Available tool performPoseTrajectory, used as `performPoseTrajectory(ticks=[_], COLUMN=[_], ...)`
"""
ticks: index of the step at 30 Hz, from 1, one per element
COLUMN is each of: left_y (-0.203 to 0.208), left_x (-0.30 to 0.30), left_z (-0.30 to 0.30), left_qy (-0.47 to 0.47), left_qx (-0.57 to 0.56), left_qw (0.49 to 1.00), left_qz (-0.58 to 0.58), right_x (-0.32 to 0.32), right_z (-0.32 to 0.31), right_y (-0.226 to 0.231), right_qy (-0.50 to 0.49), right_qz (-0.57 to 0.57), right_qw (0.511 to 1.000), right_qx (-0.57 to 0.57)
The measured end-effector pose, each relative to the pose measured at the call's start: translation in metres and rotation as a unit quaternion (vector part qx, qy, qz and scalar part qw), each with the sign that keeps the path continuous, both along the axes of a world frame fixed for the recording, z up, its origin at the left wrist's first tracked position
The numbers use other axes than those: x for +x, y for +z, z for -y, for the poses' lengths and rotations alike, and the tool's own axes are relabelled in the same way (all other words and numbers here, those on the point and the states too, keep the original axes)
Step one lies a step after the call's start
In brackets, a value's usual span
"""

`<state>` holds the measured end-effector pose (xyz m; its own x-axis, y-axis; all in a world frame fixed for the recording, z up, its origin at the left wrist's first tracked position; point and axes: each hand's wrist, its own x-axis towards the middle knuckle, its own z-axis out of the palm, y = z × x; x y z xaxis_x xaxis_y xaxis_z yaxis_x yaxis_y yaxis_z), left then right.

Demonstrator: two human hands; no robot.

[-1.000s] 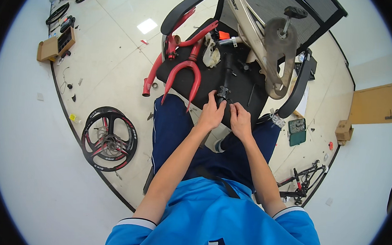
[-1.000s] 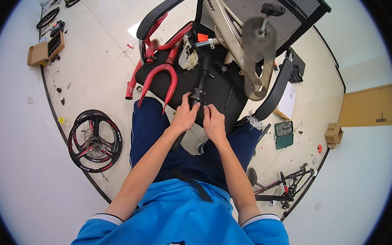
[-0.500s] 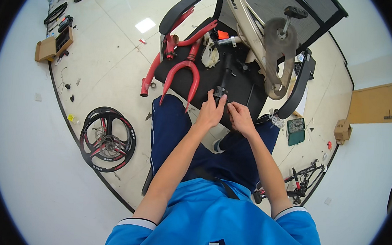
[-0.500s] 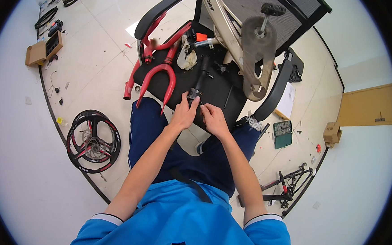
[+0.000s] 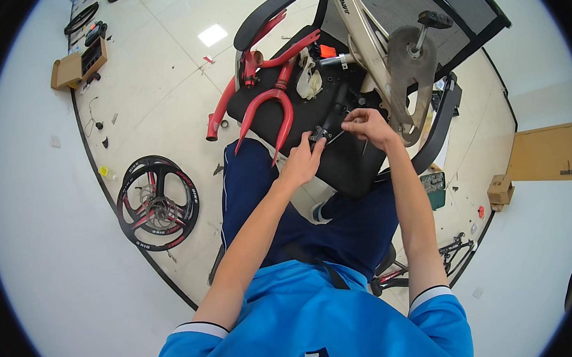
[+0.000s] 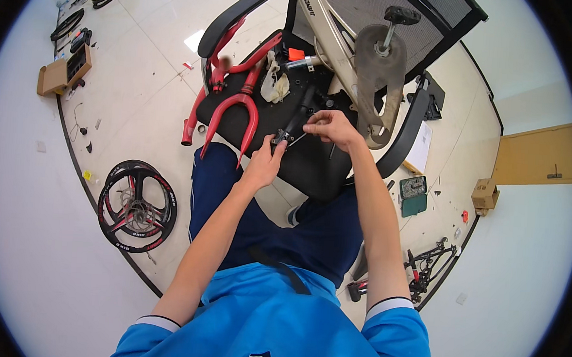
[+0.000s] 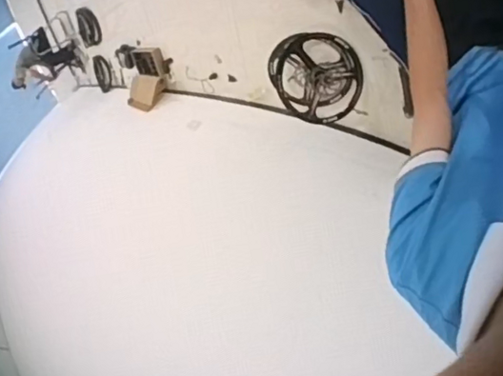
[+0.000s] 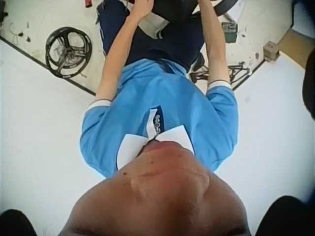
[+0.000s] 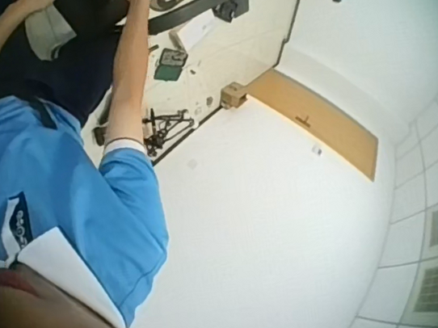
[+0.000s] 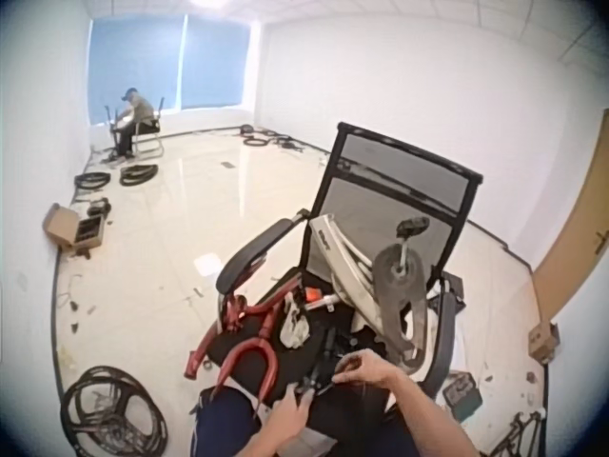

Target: The person sits on a chair and assembles a bicycle fork by inserting a black steerer tube into the pink fork and tightening it with an Allen key. The person then removes the fork and works on the steerer tube separately, adjusting small components.

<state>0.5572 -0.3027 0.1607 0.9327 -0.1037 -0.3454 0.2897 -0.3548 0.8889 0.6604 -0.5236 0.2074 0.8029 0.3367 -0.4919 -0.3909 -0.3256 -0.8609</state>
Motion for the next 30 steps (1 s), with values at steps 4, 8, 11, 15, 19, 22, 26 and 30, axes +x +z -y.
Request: performPoseTrajectory(ticks=[4, 8, 11, 15, 19, 22, 26, 30], left_y=[0.007, -0.008, -0.030, -0.054, -0.002, 0.008, 0.003, 0.005], left_x=[-0.002, -0.004, 0.000, 0.002, 0.002, -0.001, -0.007, -0.011], left_z=[0.001, 0.005, -0.004, -0.017, -0.024, -0.022, -0.013, -0.004], left_qy=[-0.007, -0.004, -0.030, -0.040, -0.044, -0.053, -0.036, -0.024], left_qx=[0.009, 0.008, -0.207, -0.345, -0.355, -0.351, -0.315, -0.295], left_qw=[1.000, 0.999, 0.962, 0.933, 0.904, 0.903, 0.925, 0.937], left_qz=[-0.011, 0.046, -0.176, -0.092, -0.234, -0.242, -0.212, -0.185], right_x=[0.004, -0.001, -0.036, -0.106, -0.153, -0.160, -0.136, -0.121], right_z=[-0.043, -0.099, -0.124, -0.114, -0.070, -0.035, -0.012, -0.021], right_y=[-0.019, 0.015, 0.037, 0.040, 0.029, 0.019, 0.018, 0.021], right_qy=[-0.137, 0.032, 0.225, 0.218, 0.113, 0.022, 0.001, 0.065], right_qz=[-0.027, 0.178, 0.351, 0.373, 0.299, 0.216, 0.221, 0.226], right_qw=[0.985, 0.981, 0.900, 0.892, 0.943, 0.967, 0.954, 0.954], right_qx=[0.099, -0.066, -0.127, -0.134, -0.097, -0.132, -0.200, -0.188])
